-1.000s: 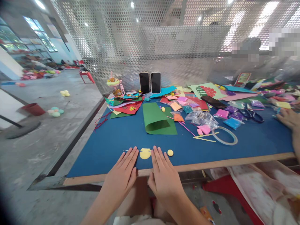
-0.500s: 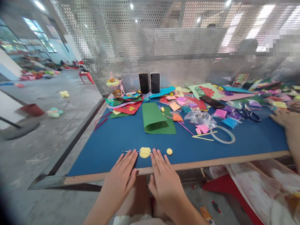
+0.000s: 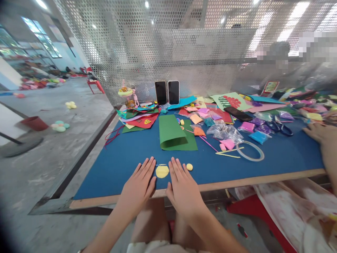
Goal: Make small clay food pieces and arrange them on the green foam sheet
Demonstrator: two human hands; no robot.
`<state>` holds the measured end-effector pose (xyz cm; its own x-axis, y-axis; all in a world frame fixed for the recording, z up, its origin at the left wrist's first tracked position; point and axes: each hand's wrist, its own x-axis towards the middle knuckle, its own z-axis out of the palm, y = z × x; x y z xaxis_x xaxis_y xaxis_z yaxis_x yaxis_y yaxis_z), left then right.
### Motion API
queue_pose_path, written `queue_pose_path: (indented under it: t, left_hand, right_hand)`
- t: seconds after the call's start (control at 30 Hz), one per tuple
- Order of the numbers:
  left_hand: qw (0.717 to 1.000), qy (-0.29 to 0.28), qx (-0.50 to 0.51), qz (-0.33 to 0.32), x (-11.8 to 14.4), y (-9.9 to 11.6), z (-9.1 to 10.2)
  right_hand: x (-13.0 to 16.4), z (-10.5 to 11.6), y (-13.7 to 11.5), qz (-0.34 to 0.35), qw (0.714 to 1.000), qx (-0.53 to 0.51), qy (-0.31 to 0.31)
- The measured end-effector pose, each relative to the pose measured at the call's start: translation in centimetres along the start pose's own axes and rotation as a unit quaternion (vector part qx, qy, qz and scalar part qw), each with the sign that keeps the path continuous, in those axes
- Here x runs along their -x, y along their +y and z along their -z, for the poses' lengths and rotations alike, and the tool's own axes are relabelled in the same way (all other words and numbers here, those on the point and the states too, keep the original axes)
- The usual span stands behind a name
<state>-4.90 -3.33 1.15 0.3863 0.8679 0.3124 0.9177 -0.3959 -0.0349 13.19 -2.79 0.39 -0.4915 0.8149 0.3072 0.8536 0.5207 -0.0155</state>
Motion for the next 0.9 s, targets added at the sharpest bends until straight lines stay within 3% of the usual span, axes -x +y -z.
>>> queue_pose_path:
  t: [0.43, 0.9]
  left_hand:
    - [1.0, 0.008, -0.014, -0.01, 1.4, 0.7, 0.9]
    - [0.999, -0.035, 0.023, 0.011, -1.5, -0.6, -0.1]
  right_hand:
    - [1.2, -0.3, -0.3, 0.016, 0.999, 0.004, 0.029]
    - [-1.4, -0.1, 0.0, -0.023, 1.0, -0.012, 0.003]
